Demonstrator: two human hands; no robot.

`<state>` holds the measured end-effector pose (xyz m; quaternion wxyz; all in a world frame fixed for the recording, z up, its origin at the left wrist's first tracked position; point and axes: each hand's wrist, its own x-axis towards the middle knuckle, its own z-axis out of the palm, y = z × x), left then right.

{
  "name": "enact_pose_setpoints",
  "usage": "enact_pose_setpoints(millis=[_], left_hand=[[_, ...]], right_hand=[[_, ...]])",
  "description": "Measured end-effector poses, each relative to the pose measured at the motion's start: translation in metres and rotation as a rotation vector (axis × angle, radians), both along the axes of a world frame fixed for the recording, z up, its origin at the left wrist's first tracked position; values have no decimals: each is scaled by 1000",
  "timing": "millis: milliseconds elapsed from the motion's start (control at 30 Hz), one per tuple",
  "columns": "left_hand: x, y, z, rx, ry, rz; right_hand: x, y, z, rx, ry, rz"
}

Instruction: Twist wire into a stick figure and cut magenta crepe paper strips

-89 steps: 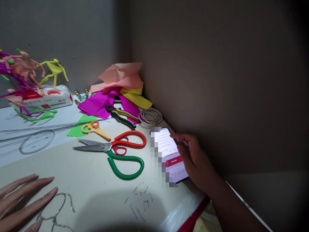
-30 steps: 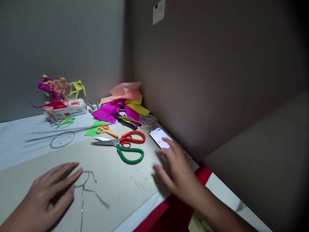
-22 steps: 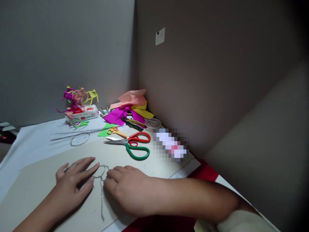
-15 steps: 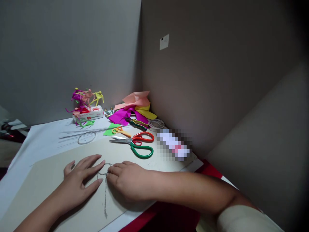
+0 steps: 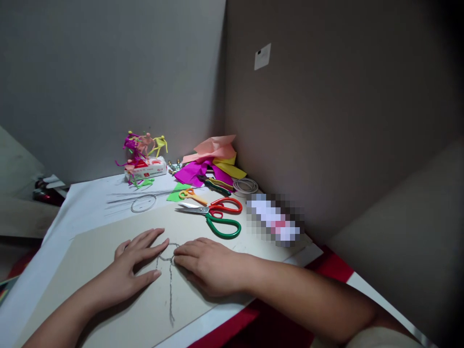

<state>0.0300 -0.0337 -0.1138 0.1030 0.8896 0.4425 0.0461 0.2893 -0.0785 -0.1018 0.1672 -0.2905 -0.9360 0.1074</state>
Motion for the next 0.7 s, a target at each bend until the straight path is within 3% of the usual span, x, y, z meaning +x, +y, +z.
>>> enact_pose_setpoints(millis=[433,700], left_hand=[[-1,2,-2,-37,34,0],[4,-3,7,-122,27,13]], right_hand=[[-4,-1,-3,-12,51,64],[-4,0,-6,-23,44,57]])
